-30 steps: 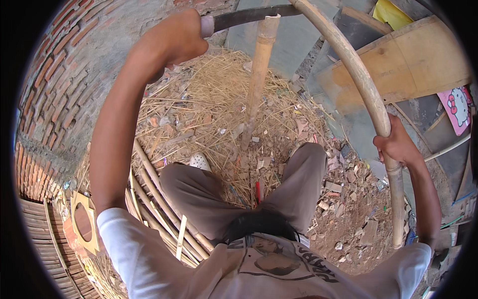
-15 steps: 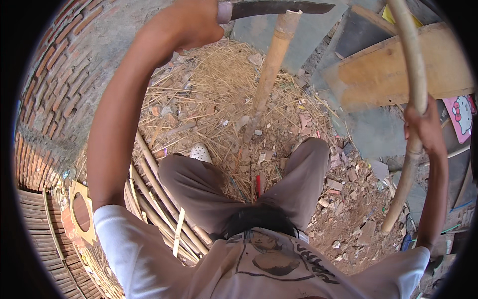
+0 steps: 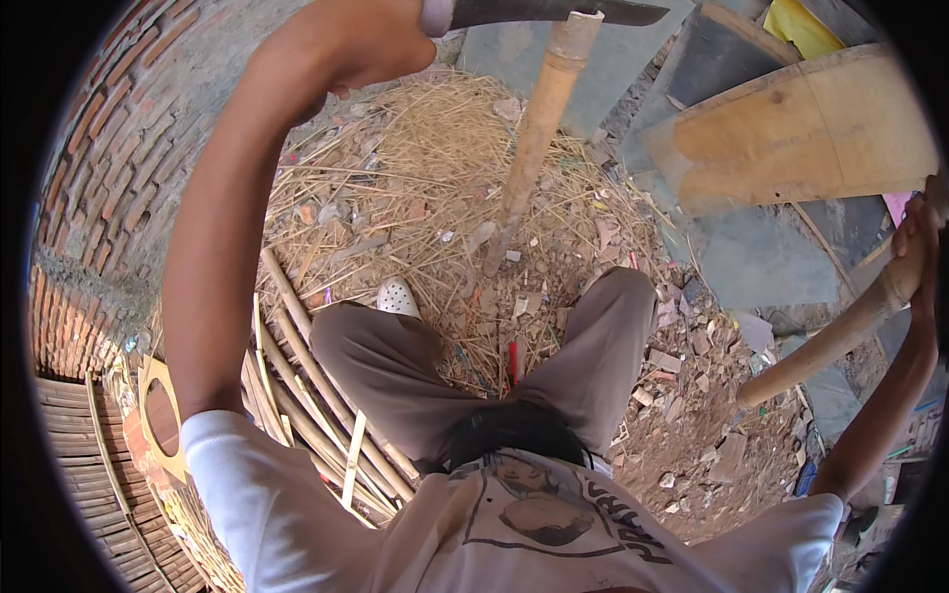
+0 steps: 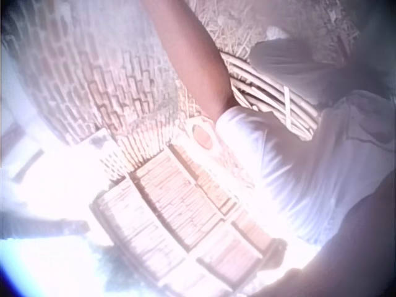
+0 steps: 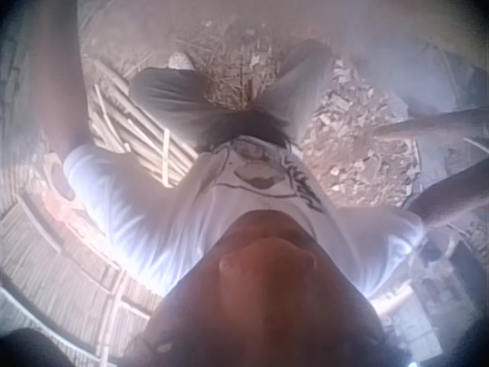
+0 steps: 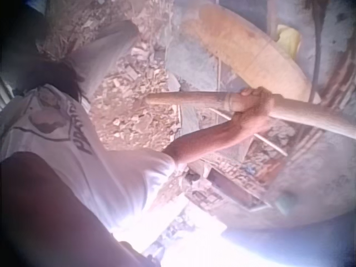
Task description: The person sits on the ground and uses a machete to split long bamboo poles into smaller strips. They repeatedly strike the bamboo with a wooden mallet to drive the blade through the material, then separate the resulting pieces and set them aside.
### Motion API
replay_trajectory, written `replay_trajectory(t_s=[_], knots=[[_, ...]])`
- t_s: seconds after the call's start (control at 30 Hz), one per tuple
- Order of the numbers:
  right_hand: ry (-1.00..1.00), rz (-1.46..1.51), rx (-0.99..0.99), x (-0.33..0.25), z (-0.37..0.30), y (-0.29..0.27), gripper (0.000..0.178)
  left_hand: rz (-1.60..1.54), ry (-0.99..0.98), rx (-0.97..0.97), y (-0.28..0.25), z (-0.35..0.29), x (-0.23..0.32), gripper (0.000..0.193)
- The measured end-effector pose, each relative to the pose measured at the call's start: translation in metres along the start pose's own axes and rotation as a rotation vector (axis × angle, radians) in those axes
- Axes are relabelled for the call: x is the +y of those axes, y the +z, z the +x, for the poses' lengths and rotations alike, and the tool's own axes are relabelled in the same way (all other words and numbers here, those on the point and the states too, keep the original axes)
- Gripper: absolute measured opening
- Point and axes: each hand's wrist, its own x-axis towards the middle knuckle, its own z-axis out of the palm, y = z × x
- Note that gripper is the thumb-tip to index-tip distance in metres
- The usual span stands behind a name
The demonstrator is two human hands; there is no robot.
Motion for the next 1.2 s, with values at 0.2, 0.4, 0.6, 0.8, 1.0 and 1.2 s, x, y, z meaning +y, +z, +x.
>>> replay_trajectory(t_s=[0.2,0.4,0.6,0.8,1.0,1.2], knots=[[0.493,-0.277,-0.660,0.046,-0.074,0.106,0.044,0.102,0.045,0.036,-0.002,0.005,-0.014,0.026],[0.358,-0.046,0.002,-0.041,-0.028,0.027,0.043,0.077,0.015,-0.002,-0.008,0.000,-0.002,0.026],[0.267,-0.159,-0.388,0.052,-0.050,0.094,0.041,0.080,0.008,-0.022,-0.013,-0.012,-0.004,0.026],[0.476,-0.135,-0.654,0.017,-0.066,0.112,0.056,0.125,0.031,0.100,-0.006,-0.011,-0.010,0.024],[-0.098,0.025,-0.345,-0.070,-0.054,0.059,0.056,0.150,0.096,0.069,-0.002,0.005,-0.001,0.022],[0.413,-0.108,-0.859,-0.038,-0.098,0.166,0.062,0.180,0.137,0.092,0.000,-0.001,-0.008,0.023]])
